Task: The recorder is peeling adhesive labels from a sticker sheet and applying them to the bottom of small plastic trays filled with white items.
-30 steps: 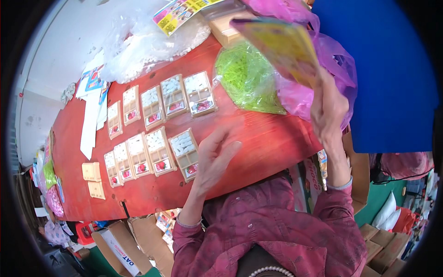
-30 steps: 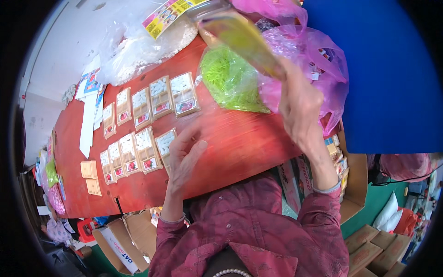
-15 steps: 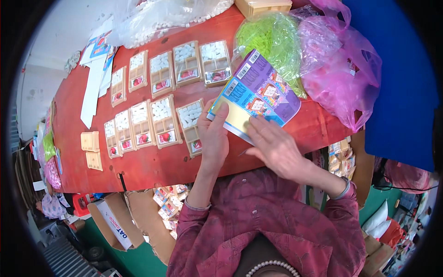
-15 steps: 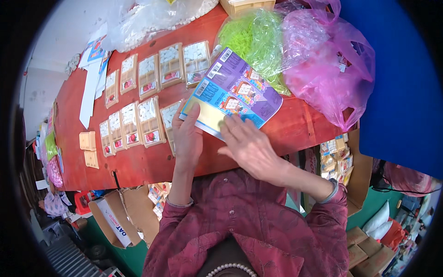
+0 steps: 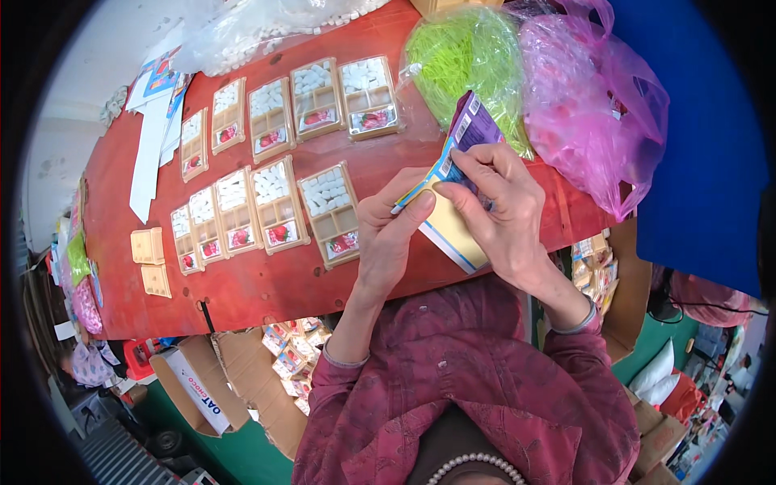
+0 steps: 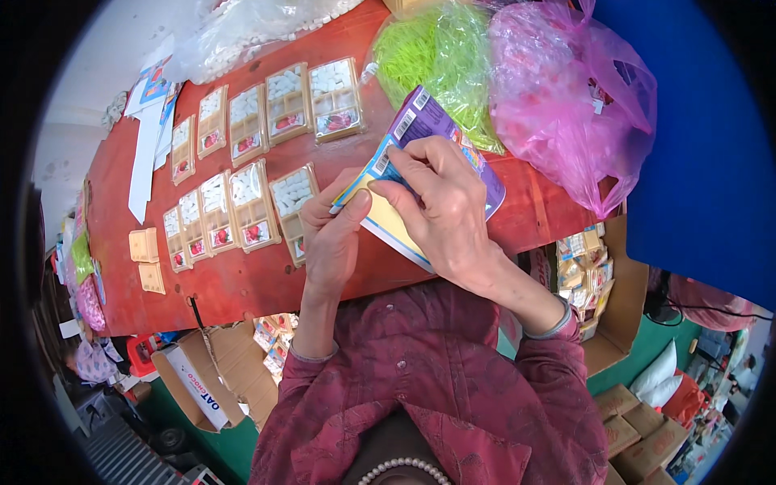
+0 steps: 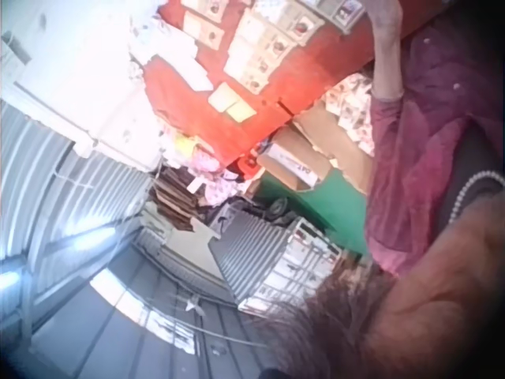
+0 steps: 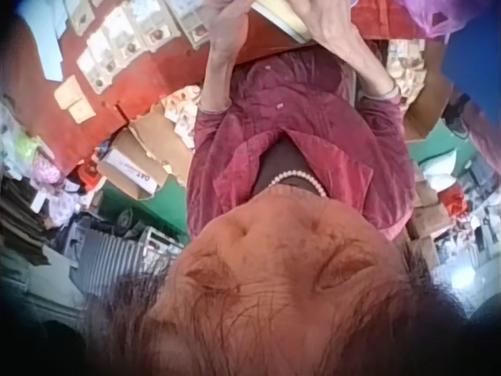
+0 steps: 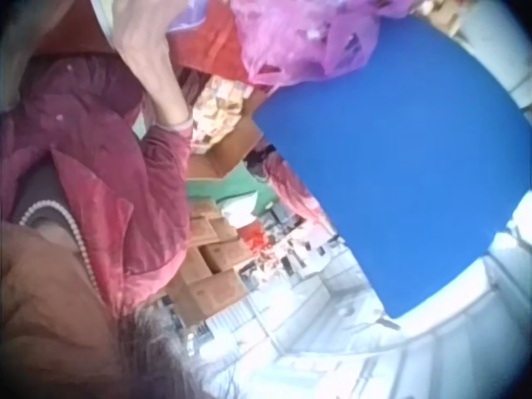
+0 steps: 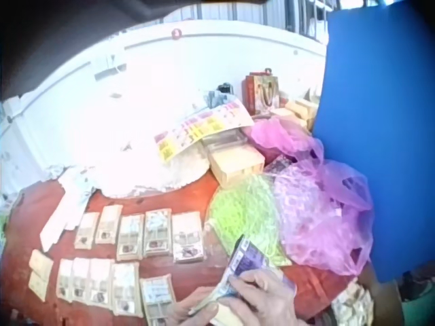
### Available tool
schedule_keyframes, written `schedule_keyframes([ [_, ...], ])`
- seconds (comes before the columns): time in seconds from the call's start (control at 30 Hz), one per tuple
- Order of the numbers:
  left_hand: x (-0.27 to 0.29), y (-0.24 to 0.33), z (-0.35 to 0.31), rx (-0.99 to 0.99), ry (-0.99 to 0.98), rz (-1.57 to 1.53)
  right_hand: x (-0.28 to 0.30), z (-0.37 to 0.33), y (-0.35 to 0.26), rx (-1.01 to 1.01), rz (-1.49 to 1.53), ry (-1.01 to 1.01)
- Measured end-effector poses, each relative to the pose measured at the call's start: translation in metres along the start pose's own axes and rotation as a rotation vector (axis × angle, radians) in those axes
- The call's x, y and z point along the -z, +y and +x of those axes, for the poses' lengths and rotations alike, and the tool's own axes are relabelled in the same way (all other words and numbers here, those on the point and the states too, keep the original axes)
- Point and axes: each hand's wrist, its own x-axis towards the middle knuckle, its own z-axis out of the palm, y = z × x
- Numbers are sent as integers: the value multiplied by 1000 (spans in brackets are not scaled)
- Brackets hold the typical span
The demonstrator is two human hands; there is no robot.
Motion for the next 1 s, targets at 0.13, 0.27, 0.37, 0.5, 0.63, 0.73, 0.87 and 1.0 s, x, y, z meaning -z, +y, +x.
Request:
schedule_keyframes([
  [0.13, 4, 0, 3, -36, -55, 150, 7, 4, 3, -2, 52, -66],
  [0.27, 6, 2, 7, 40, -104, 329, 9, 1, 3, -37, -1, -133],
  [0.37, 8, 0, 8, 119, -122, 376, 8, -2, 2, -36, 16, -126],
  [0.5, 7, -9, 7, 212, -104, 340, 8, -5, 3, -85, 9, -200],
  [0.63, 12, -22, 6, 234, -93, 246, 7, -10, 6, -106, -41, -234],
  [0.73, 8, -26, 5, 163, -40, 260, 5, -12, 6, -92, -52, -217],
  [0.87, 10, -28, 2, 84, -81, 305, 6, -14, 7, -106, 4, -173],
  [1.0, 6, -21, 1, -25, -156, 431, 15, -14, 0, -152, 38, -165],
])
